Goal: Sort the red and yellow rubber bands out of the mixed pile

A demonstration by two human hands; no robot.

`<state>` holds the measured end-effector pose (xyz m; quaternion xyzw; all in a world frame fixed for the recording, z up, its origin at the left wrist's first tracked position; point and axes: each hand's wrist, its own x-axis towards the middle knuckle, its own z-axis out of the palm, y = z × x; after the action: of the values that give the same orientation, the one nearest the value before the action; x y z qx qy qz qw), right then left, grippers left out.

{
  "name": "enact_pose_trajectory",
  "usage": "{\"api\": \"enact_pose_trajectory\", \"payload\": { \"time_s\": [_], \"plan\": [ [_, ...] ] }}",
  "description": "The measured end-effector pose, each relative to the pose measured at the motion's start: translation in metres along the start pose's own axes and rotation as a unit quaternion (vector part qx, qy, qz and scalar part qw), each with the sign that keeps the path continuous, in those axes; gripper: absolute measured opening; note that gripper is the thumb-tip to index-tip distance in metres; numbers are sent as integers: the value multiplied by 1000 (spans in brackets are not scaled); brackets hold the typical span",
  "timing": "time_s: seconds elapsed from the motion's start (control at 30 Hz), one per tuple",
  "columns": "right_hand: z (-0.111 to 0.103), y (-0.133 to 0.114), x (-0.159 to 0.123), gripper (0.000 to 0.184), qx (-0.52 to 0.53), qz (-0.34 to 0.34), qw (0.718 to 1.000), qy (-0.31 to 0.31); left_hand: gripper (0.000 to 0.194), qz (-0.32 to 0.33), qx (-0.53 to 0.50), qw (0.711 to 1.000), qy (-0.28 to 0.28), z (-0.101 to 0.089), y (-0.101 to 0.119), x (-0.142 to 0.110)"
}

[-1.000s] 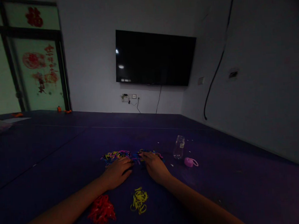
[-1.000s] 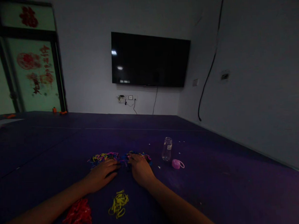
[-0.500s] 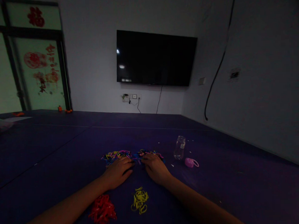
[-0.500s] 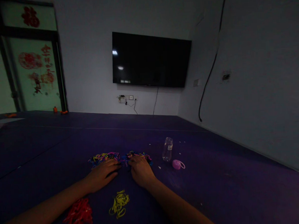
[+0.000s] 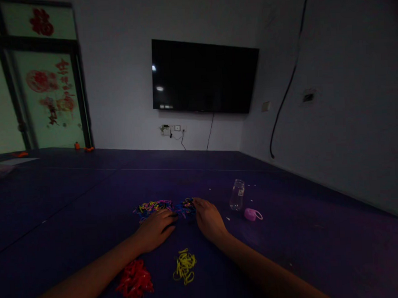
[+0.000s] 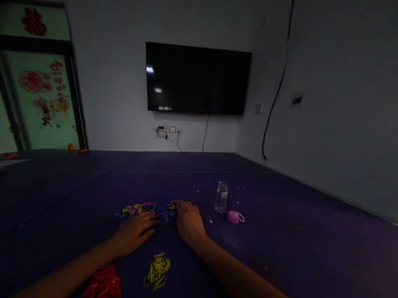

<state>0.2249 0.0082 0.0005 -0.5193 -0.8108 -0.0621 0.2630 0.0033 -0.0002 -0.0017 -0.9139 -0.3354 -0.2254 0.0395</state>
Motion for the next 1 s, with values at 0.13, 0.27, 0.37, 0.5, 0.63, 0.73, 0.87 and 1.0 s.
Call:
{"api": "enact_pose_trajectory", "payload": {
  "time_s": [0.13, 0.27, 0.37, 0.5, 0.63, 0.73, 0.87, 1.0],
  "plan": [
    [-2, 0, 0, 35, -4, 18, 1000, -5, 27, 0, 2, 1000, 2, 2, -2, -1],
    [0, 0, 1, 37, 10, -21, 1000, -16, 27, 2, -1, 1000, 13, 4, -3, -2],
    [5, 2, 1, 39, 5, -54, 998, -35, 27, -1, -1, 1000, 8, 3, -3, -2],
    [10, 6, 1, 39, -1, -69, 997, -44, 26, 2, -3, 1000, 7, 2, -3, -1],
    [11, 7, 1, 37, 10, -96, 994, -49, 27, -1, -3, 1000, 11, 2, -2, -2],
    [10, 7, 0, 34, 21, -105, 993, -45, 27, -3, -6, 1000, 6, 2, -1, -2],
    [7, 4, 0, 30, 49, -143, 988, -44, 27, 1, -13, 1000, 5, 2, -1, -1],
    [3, 2, 0, 31, 59, -138, 988, -19, 29, 7, -15, 1000, 11, 2, -2, -1]
  ]
}}
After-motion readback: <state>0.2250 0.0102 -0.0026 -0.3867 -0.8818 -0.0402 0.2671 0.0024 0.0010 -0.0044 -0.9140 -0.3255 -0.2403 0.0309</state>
